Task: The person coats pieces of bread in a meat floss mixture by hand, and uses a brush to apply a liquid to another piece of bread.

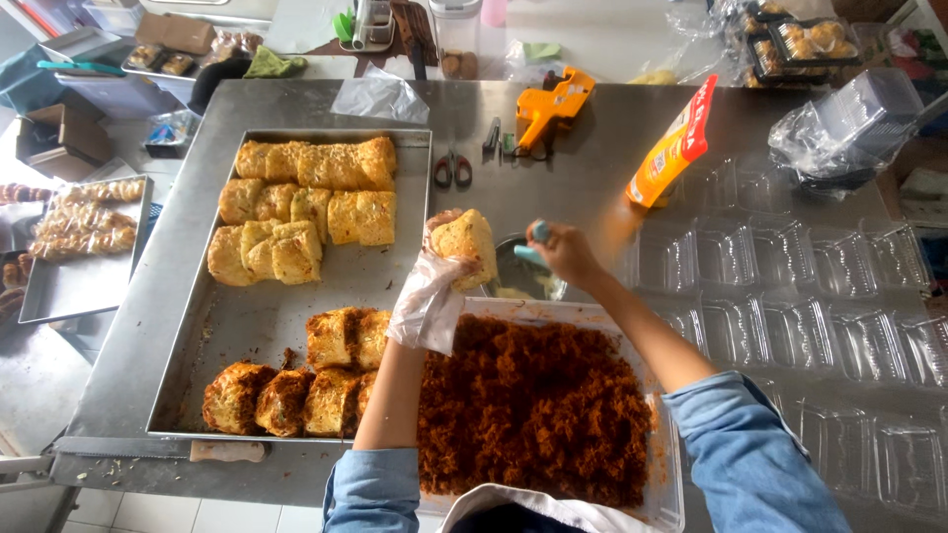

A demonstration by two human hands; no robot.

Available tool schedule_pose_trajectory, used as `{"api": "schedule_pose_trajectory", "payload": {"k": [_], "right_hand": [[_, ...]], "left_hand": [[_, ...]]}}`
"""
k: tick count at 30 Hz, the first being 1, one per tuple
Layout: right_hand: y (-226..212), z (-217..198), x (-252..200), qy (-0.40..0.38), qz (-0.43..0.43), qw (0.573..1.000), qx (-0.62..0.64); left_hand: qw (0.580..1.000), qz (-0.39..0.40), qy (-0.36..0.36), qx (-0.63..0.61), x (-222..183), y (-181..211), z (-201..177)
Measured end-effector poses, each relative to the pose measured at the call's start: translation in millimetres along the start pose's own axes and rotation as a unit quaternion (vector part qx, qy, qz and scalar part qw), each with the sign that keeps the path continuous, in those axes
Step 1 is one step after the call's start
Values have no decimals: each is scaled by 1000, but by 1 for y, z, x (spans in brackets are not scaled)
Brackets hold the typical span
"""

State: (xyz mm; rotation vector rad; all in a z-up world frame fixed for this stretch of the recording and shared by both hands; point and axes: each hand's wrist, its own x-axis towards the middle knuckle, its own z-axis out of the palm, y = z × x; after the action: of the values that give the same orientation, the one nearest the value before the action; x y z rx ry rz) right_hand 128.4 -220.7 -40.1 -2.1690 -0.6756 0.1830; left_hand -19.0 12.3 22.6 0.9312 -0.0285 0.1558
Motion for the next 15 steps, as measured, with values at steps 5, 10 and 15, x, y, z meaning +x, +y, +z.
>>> {"api": "schedule_pose_trajectory", "payload": {"k": [5,10,15], "right_hand": [[9,5,-12,-93,-20,986,136],[-29,-59,-15,49,34,943,326],[-83,-107,-41,120,-39,859,495]], "left_hand": [[1000,-13,24,14,-2,-1,-8],[999,-11,21,-29,-6,4,3],[993,-59,27,-102,-14,18,25]]}}
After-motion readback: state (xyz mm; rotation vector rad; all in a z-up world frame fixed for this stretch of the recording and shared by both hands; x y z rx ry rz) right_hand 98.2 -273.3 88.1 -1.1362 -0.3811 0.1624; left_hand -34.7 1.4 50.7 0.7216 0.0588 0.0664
